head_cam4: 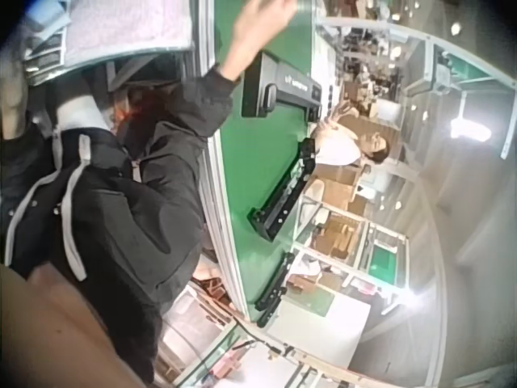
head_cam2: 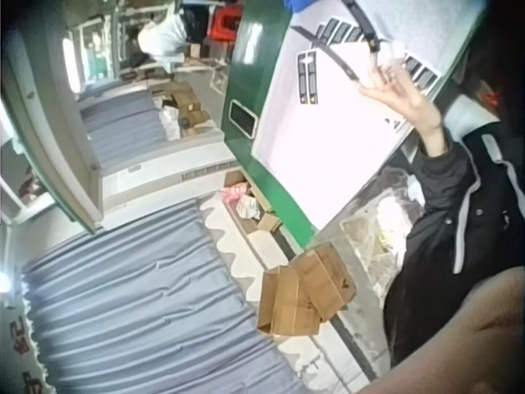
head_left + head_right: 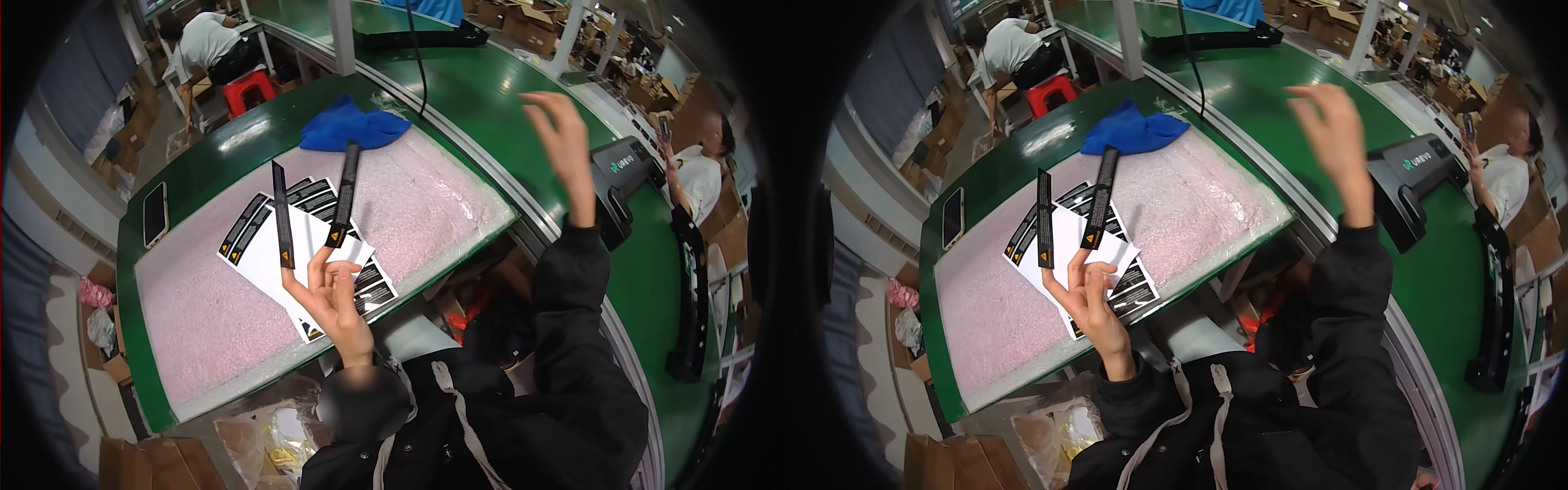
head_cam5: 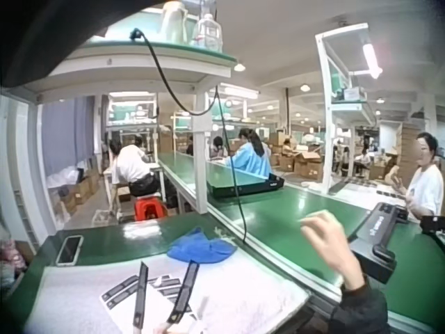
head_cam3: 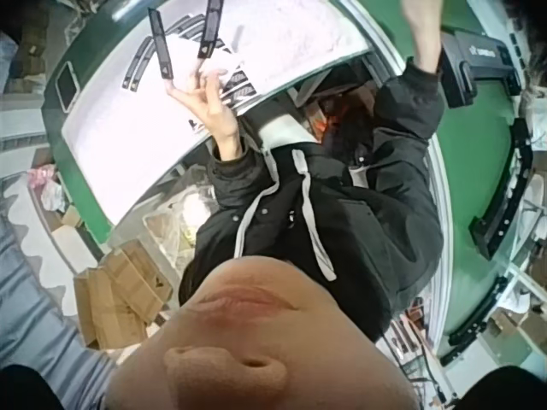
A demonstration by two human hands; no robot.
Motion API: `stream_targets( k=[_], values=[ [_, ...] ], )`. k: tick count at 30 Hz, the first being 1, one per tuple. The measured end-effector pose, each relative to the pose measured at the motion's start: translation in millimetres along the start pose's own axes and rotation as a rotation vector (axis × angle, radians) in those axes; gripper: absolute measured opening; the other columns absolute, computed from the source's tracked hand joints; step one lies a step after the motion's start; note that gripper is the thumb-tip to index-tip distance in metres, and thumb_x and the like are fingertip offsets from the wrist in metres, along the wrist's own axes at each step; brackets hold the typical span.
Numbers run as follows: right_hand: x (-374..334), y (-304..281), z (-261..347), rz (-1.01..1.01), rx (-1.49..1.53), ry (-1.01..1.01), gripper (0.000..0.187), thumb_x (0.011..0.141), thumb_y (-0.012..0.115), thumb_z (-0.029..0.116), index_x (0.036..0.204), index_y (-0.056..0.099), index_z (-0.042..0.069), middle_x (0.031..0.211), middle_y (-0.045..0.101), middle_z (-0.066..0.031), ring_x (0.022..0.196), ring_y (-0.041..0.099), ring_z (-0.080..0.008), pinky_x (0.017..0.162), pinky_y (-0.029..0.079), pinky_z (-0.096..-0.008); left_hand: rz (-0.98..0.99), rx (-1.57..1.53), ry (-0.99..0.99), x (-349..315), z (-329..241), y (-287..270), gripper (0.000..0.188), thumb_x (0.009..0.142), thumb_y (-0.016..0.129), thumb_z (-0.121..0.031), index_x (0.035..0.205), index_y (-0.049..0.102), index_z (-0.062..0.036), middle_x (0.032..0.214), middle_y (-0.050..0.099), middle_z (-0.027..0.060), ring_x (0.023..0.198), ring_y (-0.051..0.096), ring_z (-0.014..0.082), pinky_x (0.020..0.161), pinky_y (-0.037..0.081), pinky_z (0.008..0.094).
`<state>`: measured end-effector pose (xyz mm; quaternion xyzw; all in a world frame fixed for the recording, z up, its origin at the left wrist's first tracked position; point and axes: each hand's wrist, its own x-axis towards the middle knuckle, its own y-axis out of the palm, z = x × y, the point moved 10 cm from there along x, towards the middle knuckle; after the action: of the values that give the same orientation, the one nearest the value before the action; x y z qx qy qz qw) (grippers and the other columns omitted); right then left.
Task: The person labels plastic covers by peeling warning stickers and protective film from sheets, applying them onto the plastic parts by hand, and moving the finished covers down the assembly line.
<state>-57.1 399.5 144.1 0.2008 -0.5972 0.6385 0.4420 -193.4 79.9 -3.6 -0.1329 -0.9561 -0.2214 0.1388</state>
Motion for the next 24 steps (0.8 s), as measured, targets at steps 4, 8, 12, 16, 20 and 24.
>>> stream_targets(
  k=[4, 8, 12, 16, 20, 24],
  values=[
    [-20.8, 57.7, 167.0, 0.136, 0.321, -0.576, 0.016, 0.076, 0.068, 0.013, 0.092, 0.067, 0.014, 0.103, 0.061, -0.0012, 0.099, 0.057, -0.0187, 0.089, 0.04, -0.037, 0.142, 0.125, 0.011, -4.0, -33.6, -5.7, 0.067, 0.088, 0.049, -0.003, 0.14, 0.006, -0.0047, 0.115, 0.051, 0.0163, 0.084, 0.056, 0.0178, 0.075, 0.041, 0.0261],
    [-37.5, 67.9, 239.6, 0.027, 0.515, -0.835, 0.014, 0.07, 0.071, 0.013, 0.083, 0.065, 0.016, 0.098, 0.06, 0.0018, 0.098, 0.056, -0.0163, 0.091, 0.036, -0.0404, 0.327, 0.407, 0.051, 12.3, -78.0, -20.2, 0.069, 0.088, 0.049, -0.004, 0.14, 0.005, -0.0044, 0.116, 0.051, 0.0151, 0.085, 0.056, 0.0174, 0.077, 0.041, 0.0278],
    [-26.4, 85.6, 245.7, -0.087, 0.563, -0.899, 0.013, 0.069, 0.071, 0.015, 0.078, 0.062, 0.013, 0.095, 0.058, 0.0014, 0.097, 0.056, -0.0158, 0.09, 0.035, -0.0404, 0.475, 0.59, 0.082, 50.2, -94.0, -26.1, 0.07, 0.087, 0.05, -0.004, 0.141, 0.007, -0.0044, 0.121, 0.049, 0.0148, 0.088, 0.057, 0.018, 0.078, 0.043, 0.0293],
    [-14.3, 122.3, 231.5, -0.209, 0.458, -0.874, 0.012, 0.069, 0.07, 0.014, 0.074, 0.059, 0.011, 0.093, 0.058, 0.0007, 0.096, 0.056, -0.0158, 0.089, 0.035, -0.0389, 0.579, 0.533, 0.013, 101.1, -58.5, -19.8, 0.071, 0.085, 0.052, -0.002, 0.142, 0.009, -0.0046, 0.128, 0.044, 0.0164, 0.093, 0.056, 0.0197, 0.078, 0.045, 0.029],
    [-11.5, 164.4, 216.7, -0.187, 0.342, -0.849, 0.01, 0.069, 0.067, 0.013, 0.075, 0.059, 0.01, 0.095, 0.058, -0.0008, 0.096, 0.056, -0.0168, 0.089, 0.034, -0.0382, 0.507, 0.547, 0.117, 147.8, -10.8, -16.1, 0.073, 0.082, 0.052, 0.0, 0.143, 0.011, -0.0049, 0.133, 0.039, 0.0183, 0.097, 0.055, 0.021, 0.078, 0.046, 0.0276],
    [-6.3, 191.9, 189.6, -0.058, 0.399, -0.648, 0.015, 0.071, 0.065, 0.013, 0.086, 0.061, 0.011, 0.103, 0.057, -0.0047, 0.101, 0.053, -0.0211, 0.09, 0.032, -0.0394, 0.404, 0.623, 0.176, 161.6, 19.3, -27.2, 0.075, 0.081, 0.051, 0.004, 0.143, 0.011, -0.0062, 0.137, 0.032, 0.0186, 0.1, 0.054, 0.0213, 0.079, 0.046, 0.0267]
  ],
)
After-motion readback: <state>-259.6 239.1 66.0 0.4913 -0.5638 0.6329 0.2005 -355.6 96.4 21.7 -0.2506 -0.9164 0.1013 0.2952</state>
